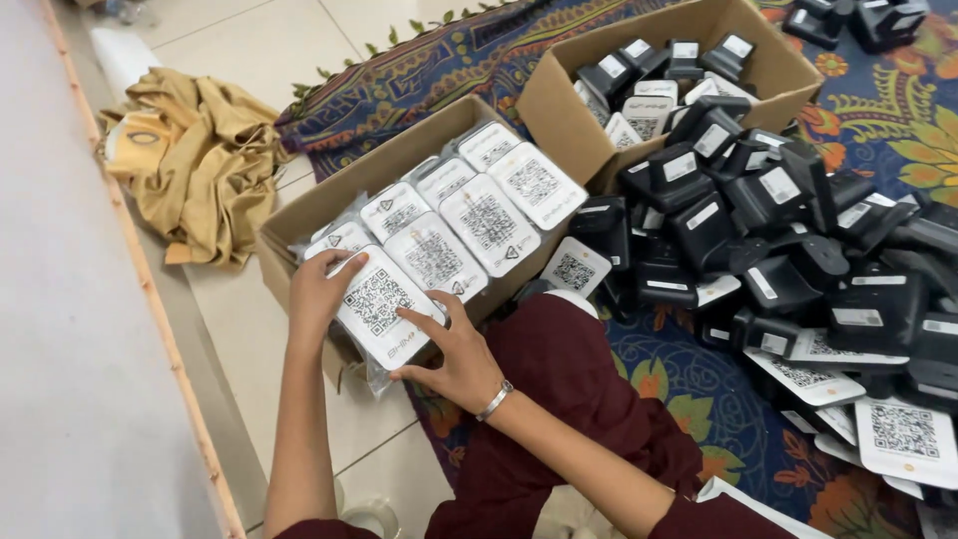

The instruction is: The person places electronic devices and QR-coded tags into plastic bags and organizes them into cardboard boxes.

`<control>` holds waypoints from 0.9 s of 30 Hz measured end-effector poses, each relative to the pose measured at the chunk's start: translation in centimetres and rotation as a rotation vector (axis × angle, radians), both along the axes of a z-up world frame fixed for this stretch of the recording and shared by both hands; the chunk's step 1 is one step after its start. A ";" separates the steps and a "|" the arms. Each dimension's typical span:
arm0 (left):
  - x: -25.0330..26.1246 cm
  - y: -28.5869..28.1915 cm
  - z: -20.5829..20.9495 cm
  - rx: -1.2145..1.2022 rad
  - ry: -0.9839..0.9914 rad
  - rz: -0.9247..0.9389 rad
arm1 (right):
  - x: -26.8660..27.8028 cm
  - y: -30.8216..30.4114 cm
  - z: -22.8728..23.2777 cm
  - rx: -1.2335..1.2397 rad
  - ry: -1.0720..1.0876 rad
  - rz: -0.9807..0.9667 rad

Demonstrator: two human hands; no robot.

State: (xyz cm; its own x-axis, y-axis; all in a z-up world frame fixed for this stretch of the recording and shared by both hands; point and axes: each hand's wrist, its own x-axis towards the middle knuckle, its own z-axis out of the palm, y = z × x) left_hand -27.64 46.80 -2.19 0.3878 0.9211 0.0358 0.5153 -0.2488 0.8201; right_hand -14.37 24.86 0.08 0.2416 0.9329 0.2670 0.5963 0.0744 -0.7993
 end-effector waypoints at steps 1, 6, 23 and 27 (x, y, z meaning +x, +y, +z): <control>-0.2 -0.1 -0.2 -0.006 0.002 0.015 | -0.5 0.4 -0.4 -0.006 0.002 0.015; 0.6 -0.7 -1.2 0.032 0.075 0.086 | -1.6 2.4 -3.1 -0.117 -0.133 -0.003; 3.5 -1.9 -6.0 0.619 0.308 0.148 | 0.1 3.5 -2.4 -0.154 -0.468 0.000; 6.5 -3.8 -3.9 0.756 0.277 0.083 | 3.3 0.7 -1.9 -0.123 -0.405 0.012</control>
State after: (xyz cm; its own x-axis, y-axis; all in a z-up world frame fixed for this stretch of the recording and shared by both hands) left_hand -21.11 43.03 -6.09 0.4054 0.7125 0.5727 0.7161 -0.6369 0.2854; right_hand -11.04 25.53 -1.83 0.1291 0.9658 0.2250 0.8636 0.0020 -0.5041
